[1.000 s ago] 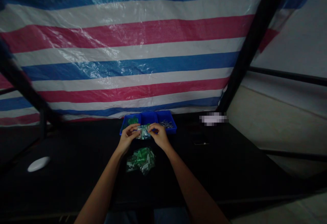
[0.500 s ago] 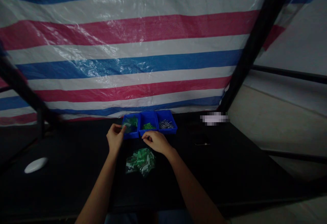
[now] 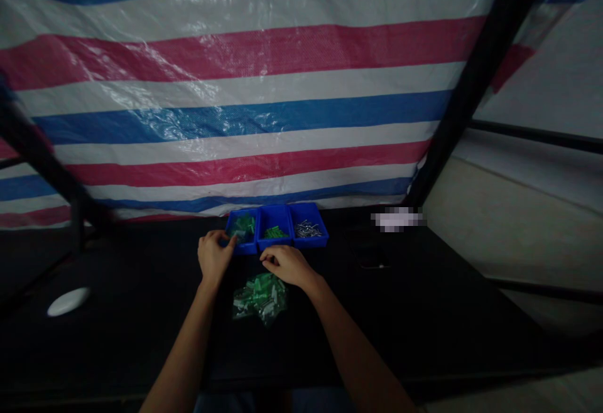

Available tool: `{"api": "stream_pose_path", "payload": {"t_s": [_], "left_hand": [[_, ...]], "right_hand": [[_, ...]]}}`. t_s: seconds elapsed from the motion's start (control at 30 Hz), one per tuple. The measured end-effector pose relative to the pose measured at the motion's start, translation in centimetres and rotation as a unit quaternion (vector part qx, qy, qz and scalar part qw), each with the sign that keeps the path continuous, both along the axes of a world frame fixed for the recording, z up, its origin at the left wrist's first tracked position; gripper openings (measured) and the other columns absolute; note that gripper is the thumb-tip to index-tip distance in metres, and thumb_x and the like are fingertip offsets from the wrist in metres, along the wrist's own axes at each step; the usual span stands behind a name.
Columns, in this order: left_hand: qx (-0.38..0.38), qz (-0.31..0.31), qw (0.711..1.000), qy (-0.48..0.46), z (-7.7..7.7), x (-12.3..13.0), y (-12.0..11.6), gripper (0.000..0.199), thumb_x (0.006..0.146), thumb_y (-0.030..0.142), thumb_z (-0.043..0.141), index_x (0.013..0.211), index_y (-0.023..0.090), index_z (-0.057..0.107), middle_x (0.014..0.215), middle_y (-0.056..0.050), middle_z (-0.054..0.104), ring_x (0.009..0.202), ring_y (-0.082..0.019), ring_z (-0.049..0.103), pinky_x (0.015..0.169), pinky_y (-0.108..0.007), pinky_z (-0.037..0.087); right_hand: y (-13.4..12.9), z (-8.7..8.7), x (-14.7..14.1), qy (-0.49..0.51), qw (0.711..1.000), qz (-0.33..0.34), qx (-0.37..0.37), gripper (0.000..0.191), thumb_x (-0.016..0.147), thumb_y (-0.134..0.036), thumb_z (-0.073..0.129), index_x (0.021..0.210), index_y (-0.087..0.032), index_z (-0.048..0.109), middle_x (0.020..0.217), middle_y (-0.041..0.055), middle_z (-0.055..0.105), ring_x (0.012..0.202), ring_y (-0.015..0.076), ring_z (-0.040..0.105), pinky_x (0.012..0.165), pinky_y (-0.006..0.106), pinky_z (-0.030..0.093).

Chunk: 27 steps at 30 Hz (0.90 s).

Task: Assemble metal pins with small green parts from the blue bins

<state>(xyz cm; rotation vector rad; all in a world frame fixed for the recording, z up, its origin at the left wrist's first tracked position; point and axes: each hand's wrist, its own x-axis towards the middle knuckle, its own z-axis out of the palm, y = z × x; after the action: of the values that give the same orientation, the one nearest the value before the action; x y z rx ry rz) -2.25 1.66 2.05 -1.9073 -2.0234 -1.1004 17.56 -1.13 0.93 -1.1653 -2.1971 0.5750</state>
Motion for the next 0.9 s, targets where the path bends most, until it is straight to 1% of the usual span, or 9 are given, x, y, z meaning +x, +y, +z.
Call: {"api": "stream_pose_path", "payload": {"t_s": [0.1,0.23,0.33,0.4,0.47,0.53,0.67,0.77,0.9], "left_hand": [[-0.020,0.016,1.000,0.007,0.2,0.0,-0.1,0.017,0.069,0.034,0.051,0.061,0.020,0.053,0.086,-0.005,0.057,0.082,-0.023,0.047,0.072,-0.033,0.036],[-0.020,0.011,1.000,-0.008,-0.1,-0.2,0.1,0.013,0.066,0.031,0.053,0.061,0.019,0.052,0.083,-0.005,0.055,0.083,-0.023,0.047,0.074,-0.034,0.036],[-0.021,0.005,0.998,-0.050,-0.5,-0.4,0.5,0.013,0.063,0.029,0.057,0.070,0.020,0.053,0.084,-0.005,0.052,0.083,-0.024,0.047,0.074,-0.036,0.037],[-0.022,-0.001,0.995,-0.094,-0.6,-0.5,0.7,0.021,0.061,0.026,0.060,0.079,0.020,0.053,0.086,-0.005,0.050,0.083,-0.023,0.048,0.075,-0.036,0.038],[-0.004,-0.015,0.991,-0.131,-0.6,-0.4,0.7,0.027,0.060,0.024,0.060,0.086,0.020,0.051,0.090,-0.004,0.047,0.083,-0.021,0.049,0.077,-0.036,0.039],[0.035,-0.032,0.987,-0.152,-0.5,-0.3,0.7,0.030,0.062,0.022,0.060,0.091,0.020,0.050,0.095,-0.005,0.045,0.084,-0.019,0.049,0.080,-0.036,0.039],[0.096,-0.063,0.978,-0.173,0.0,0.2,0.4,0.029,0.066,0.021,0.057,0.094,0.020,0.050,0.100,-0.005,0.044,0.088,-0.018,0.048,0.081,-0.034,0.039],[0.108,-0.085,0.973,-0.186,0.2,0.7,0.1,0.026,0.068,0.021,0.056,0.093,0.020,0.051,0.100,-0.006,0.045,0.091,-0.019,0.048,0.082,-0.034,0.039],[0.109,-0.112,0.969,-0.192,0.6,1.5,-0.4,0.020,0.070,0.019,0.054,0.089,0.019,0.053,0.098,-0.006,0.048,0.096,-0.020,0.047,0.083,-0.034,0.039]], "right_hand": [[0.0,0.1,0.1,-0.005,1.000,-0.002,-0.005,0.017,0.077,-0.024,0.051,0.089,-0.022,0.062,0.079,-0.0003,0.064,0.067,0.0102,0.056,0.059,0.021,0.038],[0.0,0.1,0.1,-0.008,1.000,0.002,-0.007,0.017,0.077,-0.025,0.052,0.089,-0.022,0.063,0.078,-0.0003,0.063,0.067,0.0108,0.056,0.060,0.022,0.038],[-0.3,0.1,-0.1,-0.010,1.000,0.002,0.014,0.017,0.076,-0.028,0.053,0.088,-0.023,0.063,0.078,0.0005,0.062,0.071,0.0122,0.055,0.063,0.023,0.038],[-0.6,0.1,-0.4,-0.014,0.999,0.009,0.033,0.019,0.075,-0.032,0.054,0.089,-0.023,0.063,0.081,0.0011,0.061,0.077,0.0138,0.054,0.067,0.025,0.039],[-1.0,0.2,-0.9,-0.024,0.998,0.027,0.044,0.023,0.073,-0.037,0.056,0.091,-0.024,0.063,0.085,0.0016,0.061,0.084,0.0155,0.052,0.073,0.027,0.038],[-1.3,0.2,-1.5,-0.040,0.997,0.051,0.046,0.030,0.070,-0.044,0.058,0.092,-0.024,0.064,0.088,0.0022,0.060,0.087,0.0169,0.051,0.079,0.029,0.036],[-1.5,0.0,-2.0,-0.073,0.994,0.067,0.047,0.044,0.063,-0.056,0.059,0.092,-0.024,0.065,0.089,0.0038,0.059,0.088,0.0191,0.049,0.080,0.031,0.035],[-1.3,-0.2,-1.8,-0.082,0.994,0.055,0.047,0.042,0.061,-0.056,0.060,0.086,-0.024,0.066,0.086,0.0036,0.058,0.086,0.0189,0.048,0.076,0.031,0.035],[-1.0,-0.4,-1.5,-0.058,0.997,0.038,0.032,0.035,0.060,-0.050,0.064,0.082,-0.023,0.064,0.083,0.0026,0.057,0.084,0.0183,0.047,0.075,0.030,0.034]]}}
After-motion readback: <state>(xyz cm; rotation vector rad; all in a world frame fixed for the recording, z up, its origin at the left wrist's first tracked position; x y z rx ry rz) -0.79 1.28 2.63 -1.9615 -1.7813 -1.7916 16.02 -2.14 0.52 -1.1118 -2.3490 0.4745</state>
